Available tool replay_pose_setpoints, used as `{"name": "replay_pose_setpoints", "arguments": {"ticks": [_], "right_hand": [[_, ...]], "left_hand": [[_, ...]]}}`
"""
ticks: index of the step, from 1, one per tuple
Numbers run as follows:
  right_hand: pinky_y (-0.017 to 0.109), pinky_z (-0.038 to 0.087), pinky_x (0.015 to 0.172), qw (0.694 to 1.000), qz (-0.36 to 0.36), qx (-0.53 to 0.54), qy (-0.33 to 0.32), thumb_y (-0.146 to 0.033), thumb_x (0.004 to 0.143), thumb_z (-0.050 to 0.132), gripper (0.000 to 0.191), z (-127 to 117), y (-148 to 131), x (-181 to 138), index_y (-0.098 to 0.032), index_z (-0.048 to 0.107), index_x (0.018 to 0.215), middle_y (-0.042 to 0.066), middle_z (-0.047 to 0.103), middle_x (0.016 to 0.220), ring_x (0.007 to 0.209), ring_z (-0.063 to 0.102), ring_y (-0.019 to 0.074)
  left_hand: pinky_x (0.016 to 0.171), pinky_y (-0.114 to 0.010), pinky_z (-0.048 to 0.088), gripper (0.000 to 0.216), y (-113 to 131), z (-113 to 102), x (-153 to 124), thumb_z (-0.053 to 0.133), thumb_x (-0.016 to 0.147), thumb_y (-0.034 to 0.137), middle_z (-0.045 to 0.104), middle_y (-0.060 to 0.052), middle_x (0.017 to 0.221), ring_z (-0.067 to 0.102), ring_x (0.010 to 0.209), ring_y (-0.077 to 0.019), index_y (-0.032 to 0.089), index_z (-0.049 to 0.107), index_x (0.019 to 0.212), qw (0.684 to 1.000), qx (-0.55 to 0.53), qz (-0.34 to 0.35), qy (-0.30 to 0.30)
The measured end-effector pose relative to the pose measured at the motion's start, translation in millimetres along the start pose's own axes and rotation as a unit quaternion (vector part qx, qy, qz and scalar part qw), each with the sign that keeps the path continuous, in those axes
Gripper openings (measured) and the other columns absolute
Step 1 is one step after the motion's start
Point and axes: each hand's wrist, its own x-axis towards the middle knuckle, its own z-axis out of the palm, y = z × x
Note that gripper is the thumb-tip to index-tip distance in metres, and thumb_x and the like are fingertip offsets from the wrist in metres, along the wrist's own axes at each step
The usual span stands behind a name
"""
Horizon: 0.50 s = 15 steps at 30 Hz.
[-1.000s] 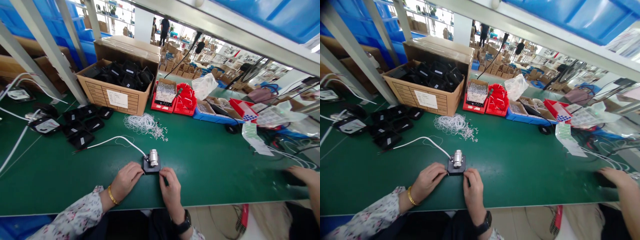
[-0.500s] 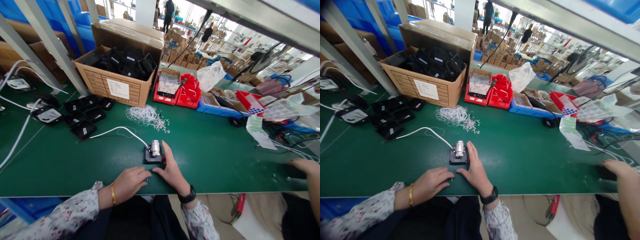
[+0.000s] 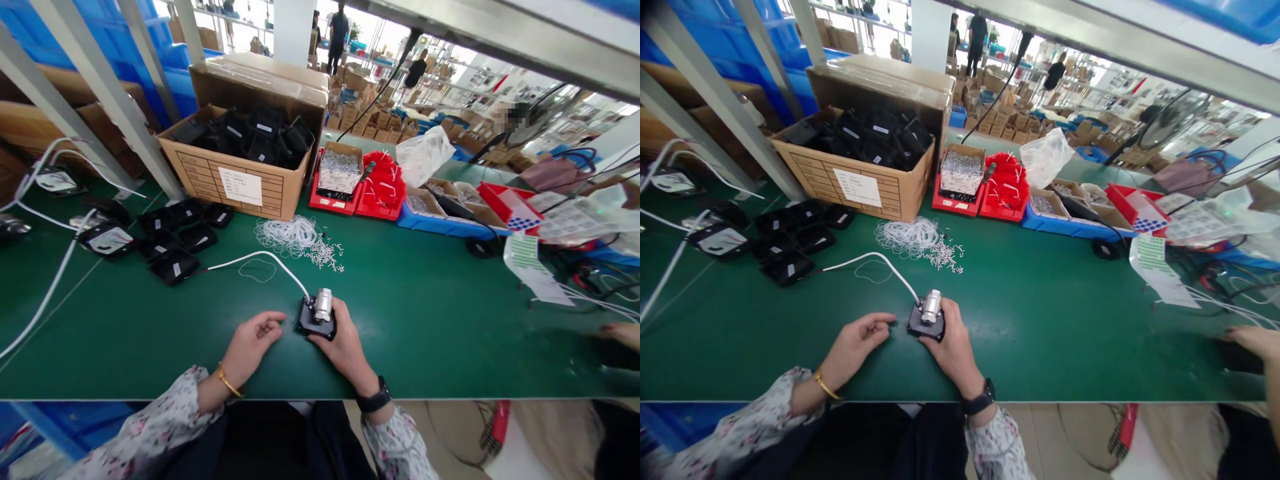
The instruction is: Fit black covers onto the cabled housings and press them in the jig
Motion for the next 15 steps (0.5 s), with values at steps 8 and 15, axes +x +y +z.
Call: {"name": "replay_pose_setpoints", "arguments": {"ticks": [8, 15], "right_hand": [[0.037, 0.039, 0.095, 1.0, -0.002, 0.007, 0.008, -0.014, 0.064, 0.069, 0.07, 1.4, -1.7, 0.0, -0.024, 0.036, 0.125, 0.006, 0.046, 0.12, 0.11, 0.046, 0.0235], [0.035, 0.039, 0.096, 1.0, -0.007, 0.017, 0.013, -0.013, 0.063, 0.07, 0.073, 4.6, 3.5, -1.2, -0.024, 0.034, 0.126, 0.006, 0.045, 0.121, 0.112, 0.045, 0.0229]], "left_hand": [[0.064, -0.024, 0.046, 0.012, 4.3, 11.0, 18.2, 0.064, 0.073, 0.025, 0.062, -0.003, 0.073, 0.058, 0.069, -0.0139, 0.015, 0.065, 0.068, 0.982, -0.052, 0.15, 0.103], [0.071, -0.028, 0.048, 0.013, 2.6, 17.3, 20.0, 0.052, 0.085, 0.015, 0.065, -0.005, 0.077, 0.058, 0.073, -0.0144, 0.016, 0.061, 0.077, 0.878, 0.228, 0.418, 0.045]]}}
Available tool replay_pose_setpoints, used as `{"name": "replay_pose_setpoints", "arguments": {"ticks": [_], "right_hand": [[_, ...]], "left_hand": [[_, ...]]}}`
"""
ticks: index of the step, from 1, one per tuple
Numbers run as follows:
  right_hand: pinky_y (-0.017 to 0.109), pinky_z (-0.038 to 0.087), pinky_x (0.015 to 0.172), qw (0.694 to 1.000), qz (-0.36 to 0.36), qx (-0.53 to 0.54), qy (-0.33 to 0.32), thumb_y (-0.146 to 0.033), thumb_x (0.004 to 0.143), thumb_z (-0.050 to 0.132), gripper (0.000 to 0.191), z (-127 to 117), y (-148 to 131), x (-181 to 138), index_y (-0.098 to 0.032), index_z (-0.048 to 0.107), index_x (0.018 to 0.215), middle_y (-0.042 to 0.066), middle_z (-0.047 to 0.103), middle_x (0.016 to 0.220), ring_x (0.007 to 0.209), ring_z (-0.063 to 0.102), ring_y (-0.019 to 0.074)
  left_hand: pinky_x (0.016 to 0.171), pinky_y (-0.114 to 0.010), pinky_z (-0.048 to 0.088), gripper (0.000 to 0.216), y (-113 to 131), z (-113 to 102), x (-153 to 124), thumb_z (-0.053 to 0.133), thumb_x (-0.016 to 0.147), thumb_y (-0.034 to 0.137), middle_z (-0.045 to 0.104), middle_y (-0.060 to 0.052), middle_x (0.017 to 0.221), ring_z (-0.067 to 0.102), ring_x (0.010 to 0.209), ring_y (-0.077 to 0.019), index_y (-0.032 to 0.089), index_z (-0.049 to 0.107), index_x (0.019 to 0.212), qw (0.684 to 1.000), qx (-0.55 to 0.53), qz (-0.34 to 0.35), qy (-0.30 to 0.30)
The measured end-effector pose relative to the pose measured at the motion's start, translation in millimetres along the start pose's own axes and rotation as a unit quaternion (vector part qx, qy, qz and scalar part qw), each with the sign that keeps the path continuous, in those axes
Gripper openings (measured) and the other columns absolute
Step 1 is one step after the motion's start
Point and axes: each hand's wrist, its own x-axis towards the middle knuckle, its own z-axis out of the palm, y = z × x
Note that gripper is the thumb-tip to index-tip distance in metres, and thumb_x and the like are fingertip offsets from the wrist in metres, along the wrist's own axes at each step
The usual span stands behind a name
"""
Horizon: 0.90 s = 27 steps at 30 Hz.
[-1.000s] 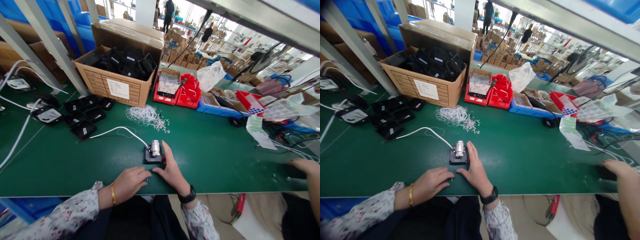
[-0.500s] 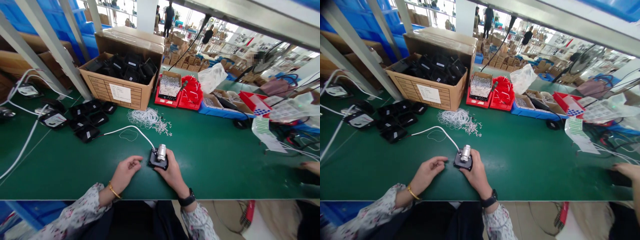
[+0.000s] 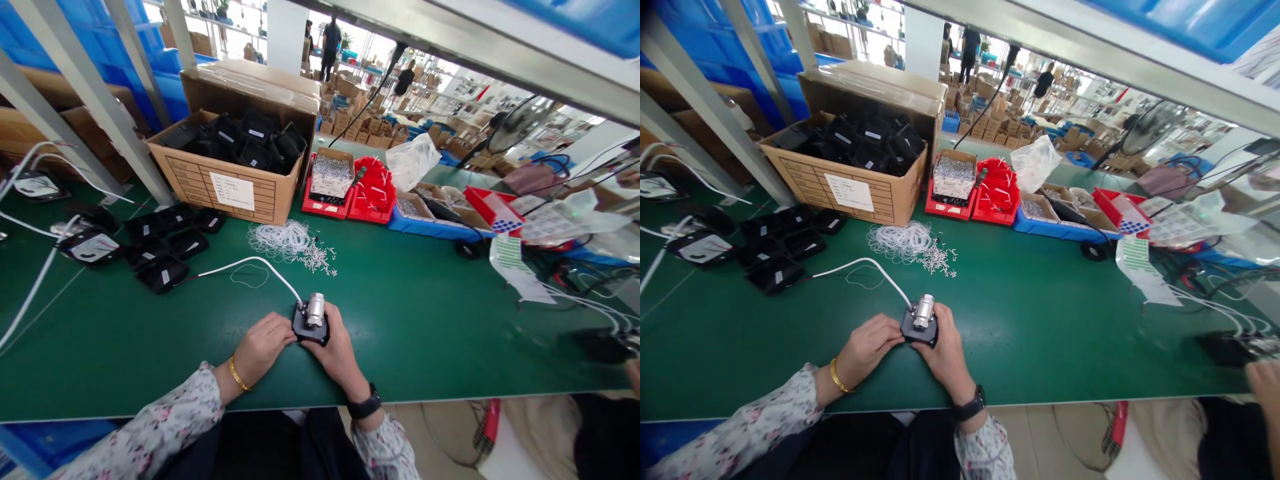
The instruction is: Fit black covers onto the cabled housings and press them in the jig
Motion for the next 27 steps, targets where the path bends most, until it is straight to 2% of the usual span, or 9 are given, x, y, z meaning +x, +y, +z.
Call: {"name": "replay_pose_setpoints", "arguments": {"ticks": [5, 10, 13, 15, 17, 20, 22, 24, 27], "right_hand": [[0.036, 0.039, 0.096, 1.0, 0.002, -0.001, -0.002, -0.015, 0.064, 0.07, 0.072, -0.2, 0.6, -0.1, -0.023, 0.035, 0.126, 0.007, 0.045, 0.122, 0.112, 0.045, 0.0232], [0.036, 0.041, 0.093, 1.0, 0.012, 0.002, 0.003, -0.019, 0.066, 0.07, 0.068, -0.2, -0.9, 0.4, -0.023, 0.036, 0.125, 0.007, 0.047, 0.118, 0.108, 0.048, 0.0236], [0.035, 0.041, 0.092, 1.0, 0.015, 0.001, 0.003, -0.015, 0.064, 0.071, 0.07, 0.1, -0.3, 0.2, -0.024, 0.037, 0.124, 0.005, 0.047, 0.118, 0.108, 0.048, 0.0231], [0.035, 0.041, 0.093, 1.0, 0.013, -0.006, 0.002, -0.012, 0.062, 0.071, 0.071, -0.4, -0.1, 0.2, -0.024, 0.036, 0.124, 0.005, 0.047, 0.118, 0.108, 0.048, 0.0231], [0.035, 0.041, 0.094, 1.0, 0.01, -0.021, -0.01, -0.011, 0.062, 0.07, 0.074, -1.9, -1.1, 0.8, -0.025, 0.034, 0.125, 0.005, 0.046, 0.119, 0.11, 0.047, 0.0233], [0.036, 0.04, 0.096, 0.998, 0.004, -0.05, -0.04, -0.01, 0.061, 0.07, 0.08, -5.5, -4.6, 3.3, -0.025, 0.03, 0.129, 0.006, 0.044, 0.123, 0.112, 0.047, 0.0234], [0.036, 0.04, 0.096, 0.997, 0.0, -0.064, -0.051, -0.011, 0.061, 0.069, 0.081, -7.0, -5.9, 4.8, -0.025, 0.029, 0.13, 0.006, 0.043, 0.124, 0.112, 0.047, 0.0235], [0.035, 0.041, 0.096, 0.997, -0.003, -0.07, -0.044, -0.011, 0.061, 0.067, 0.079, -6.2, -4.4, 3.8, -0.025, 0.03, 0.13, 0.005, 0.045, 0.122, 0.112, 0.048, 0.0235], [0.037, 0.045, 0.093, 0.998, 0.004, -0.067, -0.016, -0.016, 0.065, 0.062, 0.072, -1.8, 1.8, -6.9, -0.029, 0.031, 0.128, 0.004, 0.05, 0.118, 0.109, 0.052, 0.0246]], "left_hand": [[0.07, -0.028, 0.046, 0.012, -4.9, -5.1, 8.8, 0.055, 0.085, 0.021, 0.064, -0.004, 0.074, 0.057, 0.073, -0.0158, 0.015, 0.059, 0.075, 0.996, 0.04, -0.003, -0.078], [0.058, -0.023, 0.038, 0.029, -9.8, -4.4, 24.2, 0.074, 0.066, 0.025, 0.055, 0.003, 0.059, 0.052, 0.06, -0.013, 0.016, 0.049, 0.056, 0.968, -0.023, -0.185, -0.167], [0.055, -0.022, 0.034, 0.038, -7.6, -3.1, 24.3, 0.082, 0.053, 0.028, 0.051, 0.005, 0.061, 0.048, 0.06, -0.0127, 0.017, 0.046, 0.058, 0.948, -0.069, -0.248, -0.187], [0.053, -0.022, 0.033, 0.046, -4.6, -6.4, 24.8, 0.084, 0.045, 0.034, 0.054, 0.004, 0.07, 0.046, 0.059, -0.0122, 0.018, 0.05, 0.072, 0.936, -0.129, -0.294, -0.146], [0.051, -0.022, 0.034, 0.053, -2.7, -14.8, 31.1, 0.076, 0.056, 0.046, 0.056, -0.001, 0.087, 0.044, 0.056, -0.0098, 0.019, 0.05, 0.093, 0.893, -0.267, -0.358, -0.051], [0.047, -0.021, 0.035, 0.046, -2.8, -34.7, 52.2, 0.05, 0.079, 0.054, 0.057, -0.009, 0.103, 0.041, 0.049, -0.0062, 0.019, 0.045, 0.107, 0.748, -0.517, -0.407, 0.084], [0.047, -0.019, 0.036, 0.04, -1.2, -47.7, 67.7, 0.049, 0.082, 0.05, 0.06, -0.008, 0.093, 0.042, 0.048, -0.0054, 0.017, 0.048, 0.103, 0.688, -0.59, -0.394, 0.156], [0.042, -0.015, 0.032, 0.032, 5.6, -57.2, 78.7, 0.054, 0.082, 0.044, 0.058, -0.001, 0.072, 0.04, 0.045, -0.0044, 0.015, 0.053, 0.097, 0.695, -0.566, -0.375, 0.237], [0.035, -0.014, 0.023, 0.031, 26.9, -64.4, 87.9, 0.052, 0.083, 0.044, 0.048, 0.005, 0.054, 0.035, 0.038, -0.0034, 0.014, 0.056, 0.086, 0.753, -0.482, -0.346, 0.286]]}}
